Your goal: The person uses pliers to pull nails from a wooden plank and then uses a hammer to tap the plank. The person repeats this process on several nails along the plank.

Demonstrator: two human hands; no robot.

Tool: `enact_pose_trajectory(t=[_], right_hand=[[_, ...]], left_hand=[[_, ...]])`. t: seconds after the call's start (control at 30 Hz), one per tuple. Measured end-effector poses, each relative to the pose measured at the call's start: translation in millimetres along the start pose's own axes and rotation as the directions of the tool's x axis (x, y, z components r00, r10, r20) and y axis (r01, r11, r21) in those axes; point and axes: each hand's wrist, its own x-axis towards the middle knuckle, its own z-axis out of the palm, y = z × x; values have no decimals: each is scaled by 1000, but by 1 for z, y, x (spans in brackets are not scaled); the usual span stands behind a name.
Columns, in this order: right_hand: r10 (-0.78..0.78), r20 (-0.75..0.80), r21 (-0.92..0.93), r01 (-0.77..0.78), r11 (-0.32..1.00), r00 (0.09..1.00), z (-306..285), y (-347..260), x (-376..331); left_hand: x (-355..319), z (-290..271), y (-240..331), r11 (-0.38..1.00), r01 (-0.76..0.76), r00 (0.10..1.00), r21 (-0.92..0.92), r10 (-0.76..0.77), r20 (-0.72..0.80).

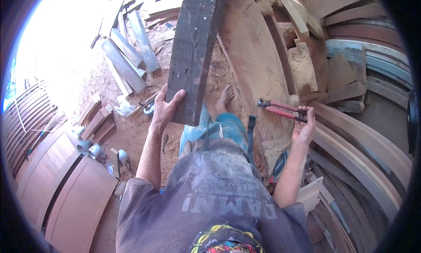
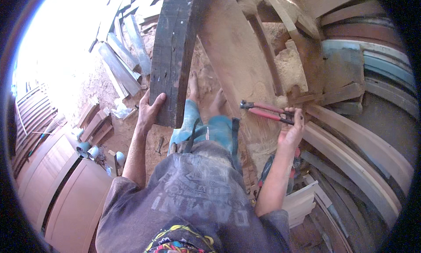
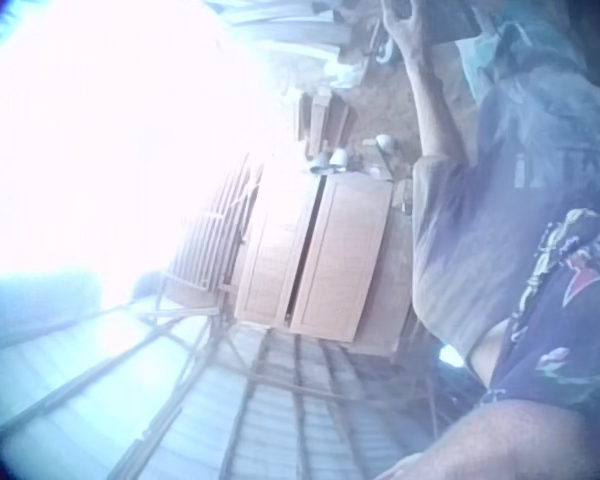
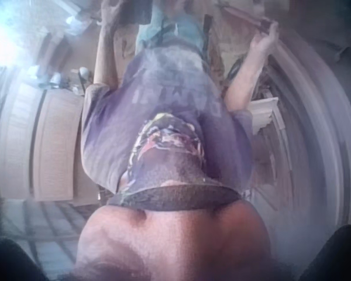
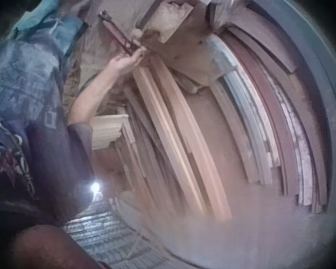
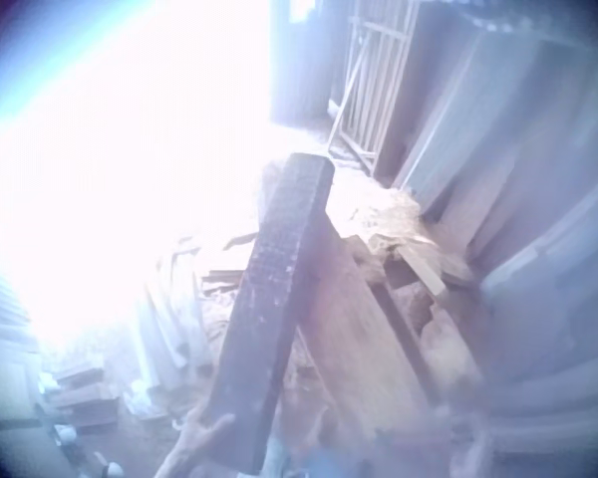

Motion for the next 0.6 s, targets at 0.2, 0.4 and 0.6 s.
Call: enact_pose_trajectory(t=[0.2,0.4,0.6], right_hand=[[-41,-63,-296,21,955,997,-28,14,-21],[-80,54,-551,97,829,995,-41,20,-32],[-51,64,-725,81,684,997,-40,17,-36]], left_hand=[[-34,37,-15,988,44,993,-148,-27,113],[-38,26,-13,980,173,943,-102,-135,305],[-16,-12,8,977,211,917,-30,-187,352]])
